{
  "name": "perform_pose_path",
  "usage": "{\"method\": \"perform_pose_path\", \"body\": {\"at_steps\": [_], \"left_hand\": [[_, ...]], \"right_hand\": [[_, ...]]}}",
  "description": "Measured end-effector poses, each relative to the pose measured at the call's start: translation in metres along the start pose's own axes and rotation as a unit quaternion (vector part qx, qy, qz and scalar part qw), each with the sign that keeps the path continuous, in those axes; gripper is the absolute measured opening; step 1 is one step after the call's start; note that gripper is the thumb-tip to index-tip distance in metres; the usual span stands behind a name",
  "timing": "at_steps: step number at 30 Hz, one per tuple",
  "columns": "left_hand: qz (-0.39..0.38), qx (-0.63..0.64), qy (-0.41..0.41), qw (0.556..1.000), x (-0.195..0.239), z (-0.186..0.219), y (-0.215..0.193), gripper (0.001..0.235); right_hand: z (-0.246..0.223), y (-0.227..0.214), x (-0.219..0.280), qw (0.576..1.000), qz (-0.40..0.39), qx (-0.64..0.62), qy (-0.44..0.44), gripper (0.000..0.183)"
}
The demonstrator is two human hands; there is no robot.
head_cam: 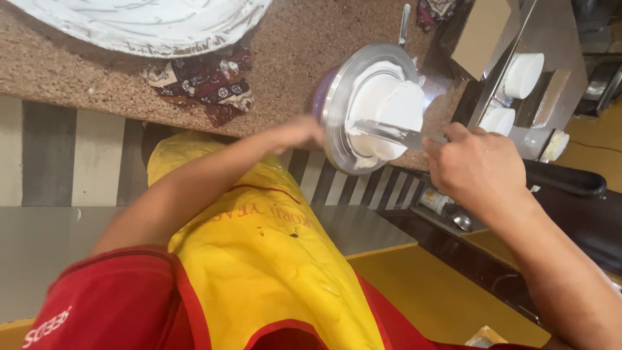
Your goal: The person spreads white frosting from a large bowl onto a round cake layer set on a turntable, using a spatula to scoop and smooth the frosting over the top and sides. They rotate the turntable while spreading, then wipe the spatula clean on a cloth and continue smoothing the frosted cake.
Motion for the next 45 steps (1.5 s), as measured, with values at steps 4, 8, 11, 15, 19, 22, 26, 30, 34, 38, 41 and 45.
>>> {"method": "perform_pose_path", "body": {"at_steps": [4, 8, 11, 15, 19, 22, 26, 30, 34, 38, 41, 45], "left_hand": [[-0.029, -0.171, 0.013, 0.985, 0.004, -0.009, 0.004, 0.048], [-0.032, -0.021, -0.033, 0.999, -0.001, -0.030, -0.006, 0.048], [-0.064, -0.177, -0.029, 0.982, -0.002, -0.043, 0.002, 0.046], [-0.014, 0.194, -0.014, 0.981, 0.002, -0.004, -0.012, 0.046], [-0.079, -0.132, -0.068, 0.986, 0.016, -0.022, 0.008, 0.049], [-0.042, -0.204, -0.034, 0.978, 0.014, -0.021, 0.003, 0.044], [0.008, 0.015, 0.058, 0.998, 0.011, -0.006, -0.023, 0.052], [0.115, 0.111, 0.063, 0.985, 0.091, 0.029, -0.062, 0.043], [0.211, 0.190, 0.171, 0.943, 0.148, 0.049, -0.147, 0.044], [0.212, 0.290, 0.257, 0.897, 0.136, 0.066, -0.172, 0.060], [0.170, 0.304, 0.281, 0.894, 0.123, 0.079, -0.171, 0.069], [0.168, 0.316, 0.270, 0.894, 0.115, 0.072, -0.186, 0.070]], "right_hand": [[0.000, 0.002, 0.000, 0.998, -0.048, -0.012, 0.024, 0.019], [-0.001, 0.001, 0.000, 0.998, -0.052, 0.004, 0.021, 0.017], [-0.002, -0.005, -0.006, 0.998, -0.051, -0.005, 0.024, 0.019], [-0.002, -0.003, -0.004, 0.998, -0.058, 0.000, 0.026, 0.015], [-0.003, -0.004, -0.005, 0.999, -0.047, -0.008, 0.019, 0.018], [-0.003, -0.001, -0.002, 0.997, -0.062, -0.009, 0.034, 0.016], [-0.005, 0.002, 0.006, 0.997, -0.064, -0.019, 0.038, 0.020], [0.006, -0.002, 0.017, 0.987, -0.113, -0.074, 0.083, 0.022], [-0.014, 0.054, 0.000, 0.897, -0.037, -0.390, 0.204, 0.036], [-0.126, 0.091, -0.108, 0.768, 0.215, -0.590, 0.125, 0.039], [-0.193, 0.091, -0.145, 0.797, 0.269, -0.518, 0.159, 0.041], [-0.182, 0.067, -0.094, 0.863, -0.023, -0.473, 0.174, 0.058]]}}
Point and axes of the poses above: each hand's wrist, its own x-axis away from the middle knuckle, its own y-axis out of the palm, z = x × y, the point moved 4 cm from there along -x, towards the middle knuckle, and after that the axes turned 4 degrees about z, right-handed, at the moved point
